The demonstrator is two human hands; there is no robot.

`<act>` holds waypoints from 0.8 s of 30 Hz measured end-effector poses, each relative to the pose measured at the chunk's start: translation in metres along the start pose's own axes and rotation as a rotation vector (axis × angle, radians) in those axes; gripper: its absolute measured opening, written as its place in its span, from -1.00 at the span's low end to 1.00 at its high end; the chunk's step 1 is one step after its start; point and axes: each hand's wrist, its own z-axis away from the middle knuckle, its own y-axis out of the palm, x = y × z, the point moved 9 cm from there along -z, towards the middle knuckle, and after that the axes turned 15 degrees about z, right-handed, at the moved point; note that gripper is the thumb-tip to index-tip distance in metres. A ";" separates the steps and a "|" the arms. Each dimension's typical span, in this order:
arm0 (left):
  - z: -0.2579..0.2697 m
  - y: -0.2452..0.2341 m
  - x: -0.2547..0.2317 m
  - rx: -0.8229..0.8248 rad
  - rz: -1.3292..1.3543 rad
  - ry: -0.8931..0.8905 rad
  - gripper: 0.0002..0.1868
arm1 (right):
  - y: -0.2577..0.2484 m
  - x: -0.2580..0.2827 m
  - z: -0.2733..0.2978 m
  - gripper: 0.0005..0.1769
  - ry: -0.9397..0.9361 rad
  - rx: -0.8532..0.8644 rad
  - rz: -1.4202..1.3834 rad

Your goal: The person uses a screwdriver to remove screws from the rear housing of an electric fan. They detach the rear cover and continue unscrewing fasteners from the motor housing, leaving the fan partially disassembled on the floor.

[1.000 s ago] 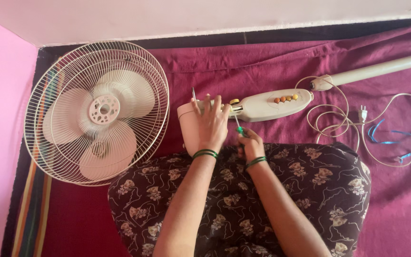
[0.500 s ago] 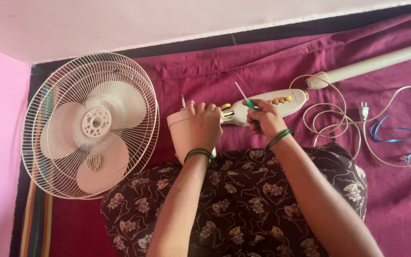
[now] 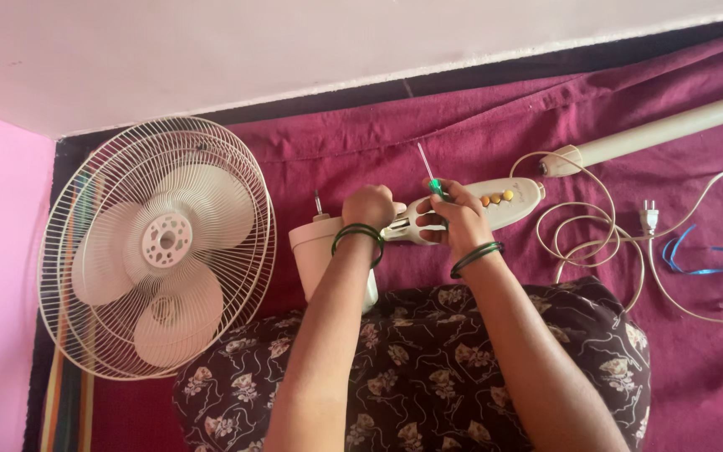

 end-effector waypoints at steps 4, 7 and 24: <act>-0.008 0.009 0.006 -0.057 0.003 0.045 -0.70 | 0.009 0.003 -0.003 -0.62 -0.003 0.022 -0.030; 0.003 0.007 -0.008 -0.231 0.006 0.173 -0.83 | 0.014 0.018 -0.001 -0.62 -0.017 0.024 -0.047; 0.024 0.047 -0.080 -0.149 0.247 -0.154 -0.05 | -0.089 0.111 0.067 -0.57 -0.357 -0.012 -0.379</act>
